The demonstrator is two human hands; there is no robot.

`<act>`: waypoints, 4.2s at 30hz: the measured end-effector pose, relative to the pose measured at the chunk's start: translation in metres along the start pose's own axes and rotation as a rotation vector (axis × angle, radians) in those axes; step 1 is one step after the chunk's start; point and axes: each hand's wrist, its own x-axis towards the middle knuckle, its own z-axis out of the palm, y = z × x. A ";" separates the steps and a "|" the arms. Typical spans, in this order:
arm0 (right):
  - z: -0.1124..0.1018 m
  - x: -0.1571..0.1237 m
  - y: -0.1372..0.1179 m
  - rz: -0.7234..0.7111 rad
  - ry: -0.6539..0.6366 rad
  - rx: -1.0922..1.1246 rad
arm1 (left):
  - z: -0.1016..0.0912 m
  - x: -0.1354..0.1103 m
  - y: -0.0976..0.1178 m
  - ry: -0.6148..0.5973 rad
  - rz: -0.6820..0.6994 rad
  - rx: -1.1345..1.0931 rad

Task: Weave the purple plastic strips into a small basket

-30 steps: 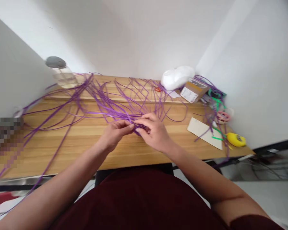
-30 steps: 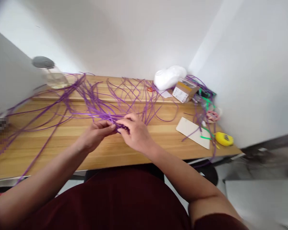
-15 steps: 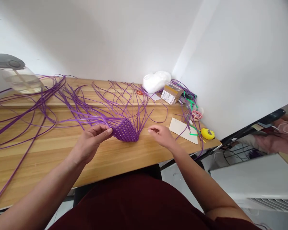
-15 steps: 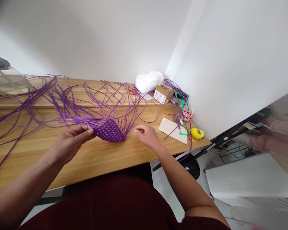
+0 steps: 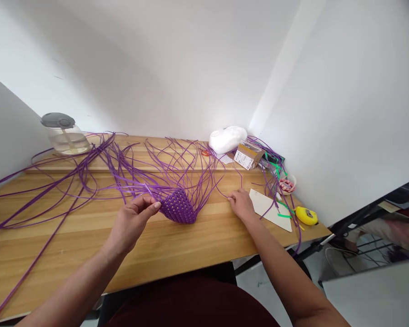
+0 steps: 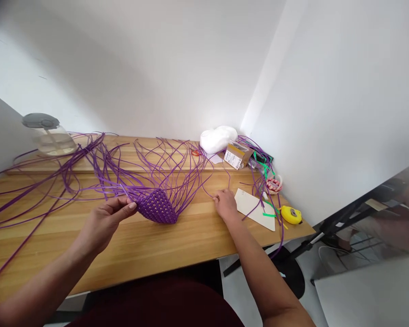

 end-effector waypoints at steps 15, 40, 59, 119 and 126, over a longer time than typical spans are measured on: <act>-0.026 -0.105 -0.082 -0.102 -0.318 0.595 | 0.013 -0.058 -0.006 -0.196 0.124 0.195; -0.067 -0.039 0.019 -0.296 0.061 -0.035 | -0.094 -0.046 0.059 0.401 0.062 -0.557; -0.009 -0.122 -0.172 0.000 -0.772 1.173 | 0.006 -0.081 0.017 -0.052 -0.277 -0.508; -0.026 -0.015 -0.195 -0.609 -0.073 0.373 | -0.014 0.023 0.014 -0.100 0.442 0.283; -0.017 -0.009 -0.193 -0.607 -0.093 0.465 | -0.015 0.026 0.014 -0.079 0.363 0.278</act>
